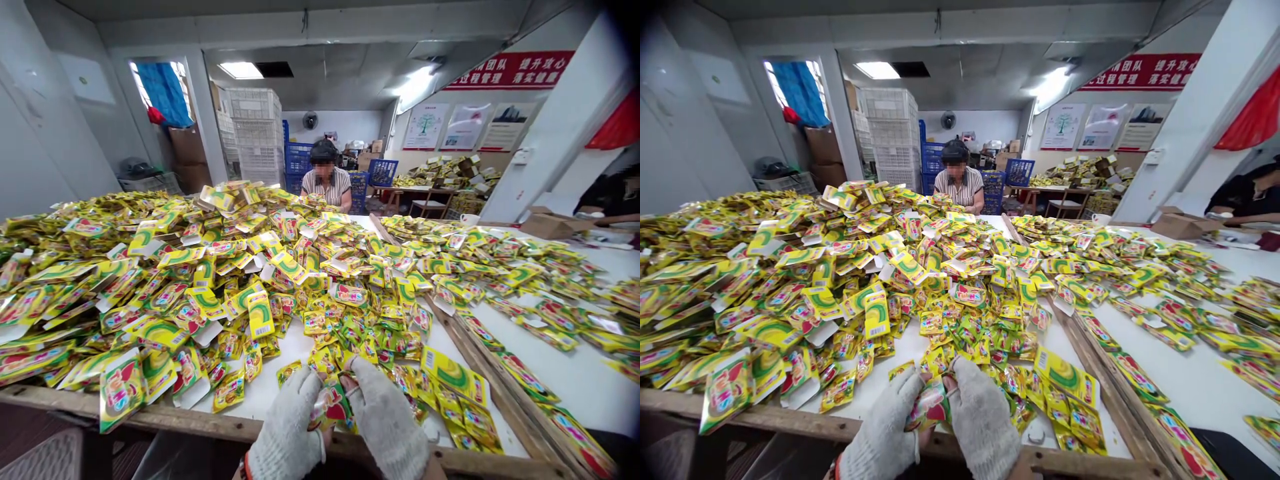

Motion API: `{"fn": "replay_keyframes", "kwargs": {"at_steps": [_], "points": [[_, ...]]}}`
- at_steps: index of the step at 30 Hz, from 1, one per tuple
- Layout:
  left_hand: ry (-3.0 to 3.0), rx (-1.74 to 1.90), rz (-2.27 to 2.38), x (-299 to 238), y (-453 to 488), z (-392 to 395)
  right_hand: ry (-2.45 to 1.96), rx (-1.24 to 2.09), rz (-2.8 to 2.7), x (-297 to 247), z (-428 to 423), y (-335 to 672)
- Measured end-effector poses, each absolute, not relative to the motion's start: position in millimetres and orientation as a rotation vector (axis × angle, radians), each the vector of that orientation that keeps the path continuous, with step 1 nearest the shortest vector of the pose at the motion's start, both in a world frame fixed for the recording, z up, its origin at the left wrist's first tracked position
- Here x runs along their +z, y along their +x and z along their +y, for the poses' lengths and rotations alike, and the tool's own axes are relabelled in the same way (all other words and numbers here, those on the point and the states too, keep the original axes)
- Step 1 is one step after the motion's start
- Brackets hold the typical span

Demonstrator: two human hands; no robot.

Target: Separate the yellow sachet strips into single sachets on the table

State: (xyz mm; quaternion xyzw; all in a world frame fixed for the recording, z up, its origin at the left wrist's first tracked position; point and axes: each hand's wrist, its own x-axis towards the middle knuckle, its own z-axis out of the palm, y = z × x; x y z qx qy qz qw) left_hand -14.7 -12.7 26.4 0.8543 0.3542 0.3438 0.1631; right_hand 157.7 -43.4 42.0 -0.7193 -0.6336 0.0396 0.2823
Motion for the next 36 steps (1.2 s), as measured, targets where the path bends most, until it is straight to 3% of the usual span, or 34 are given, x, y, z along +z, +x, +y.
{"fn": "replay_keyframes", "kwargs": {"at_steps": [4, 9, 15, 21, 28, 36], "points": [[2.407, 0.967, 1.082, 17, -5, -13, -1.946, 0.039, -1.617, 27, -44, 155], [2.532, 1.056, 1.161, 4, -11, -10, -1.698, 0.302, -1.751, 52, -52, 171], [2.562, 1.102, 1.045, 1, -7, -12, -1.791, 0.411, -1.644, 71, -49, 177], [2.552, 1.137, 1.081, -7, -12, -8, -1.731, 1.111, -1.433, 75, -52, 174], [2.539, 0.959, 0.946, 4, -9, -13, -1.421, 1.637, -1.379, 43, -60, 174], [2.584, 1.021, 1.113, -1, -3, -8, -1.491, 1.449, -1.213, 43, -55, 176]]}}
